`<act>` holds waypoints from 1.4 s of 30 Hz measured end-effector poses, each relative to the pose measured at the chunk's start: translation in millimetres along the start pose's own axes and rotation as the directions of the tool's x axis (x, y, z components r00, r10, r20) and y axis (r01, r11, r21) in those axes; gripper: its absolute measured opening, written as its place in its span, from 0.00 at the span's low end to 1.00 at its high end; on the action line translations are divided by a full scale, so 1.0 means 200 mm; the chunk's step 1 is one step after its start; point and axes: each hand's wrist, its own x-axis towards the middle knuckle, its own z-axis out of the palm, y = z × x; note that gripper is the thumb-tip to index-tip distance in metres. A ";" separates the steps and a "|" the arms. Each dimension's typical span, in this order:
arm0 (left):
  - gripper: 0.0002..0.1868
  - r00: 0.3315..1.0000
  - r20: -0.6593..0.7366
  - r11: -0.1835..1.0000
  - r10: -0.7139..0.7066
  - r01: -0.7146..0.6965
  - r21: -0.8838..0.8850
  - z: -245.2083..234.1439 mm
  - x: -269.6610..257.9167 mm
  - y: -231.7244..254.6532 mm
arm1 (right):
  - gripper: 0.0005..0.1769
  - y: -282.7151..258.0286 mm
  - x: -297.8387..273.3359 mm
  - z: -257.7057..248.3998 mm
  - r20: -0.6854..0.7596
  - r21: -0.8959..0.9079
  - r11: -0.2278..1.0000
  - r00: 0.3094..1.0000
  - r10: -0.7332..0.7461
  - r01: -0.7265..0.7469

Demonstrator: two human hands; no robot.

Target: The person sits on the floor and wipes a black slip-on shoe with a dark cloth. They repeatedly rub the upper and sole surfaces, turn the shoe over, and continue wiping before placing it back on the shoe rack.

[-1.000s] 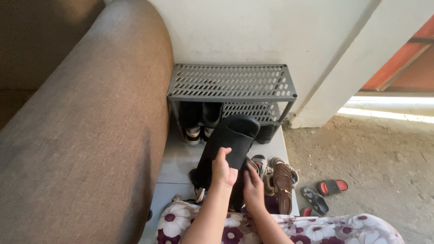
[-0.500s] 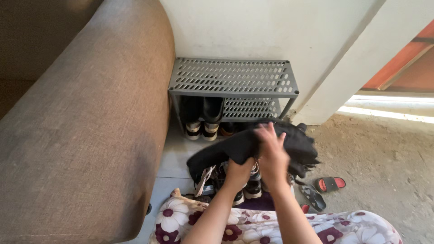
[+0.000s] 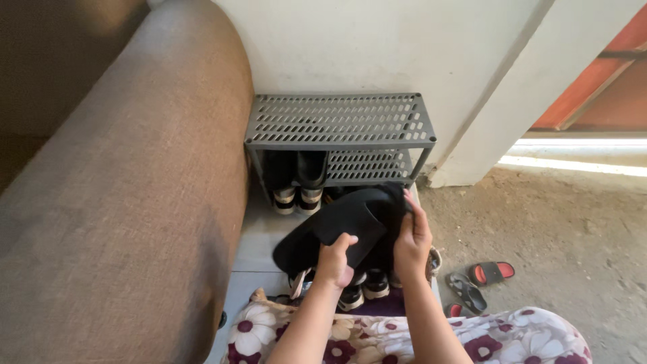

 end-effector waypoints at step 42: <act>0.08 0.820 0.461 0.248 0.340 -0.551 0.797 0.03 0.01 0.05 | 0.27 -0.17 -0.12 0.16 0.453 -0.370 0.822 0.857 -0.247 0.433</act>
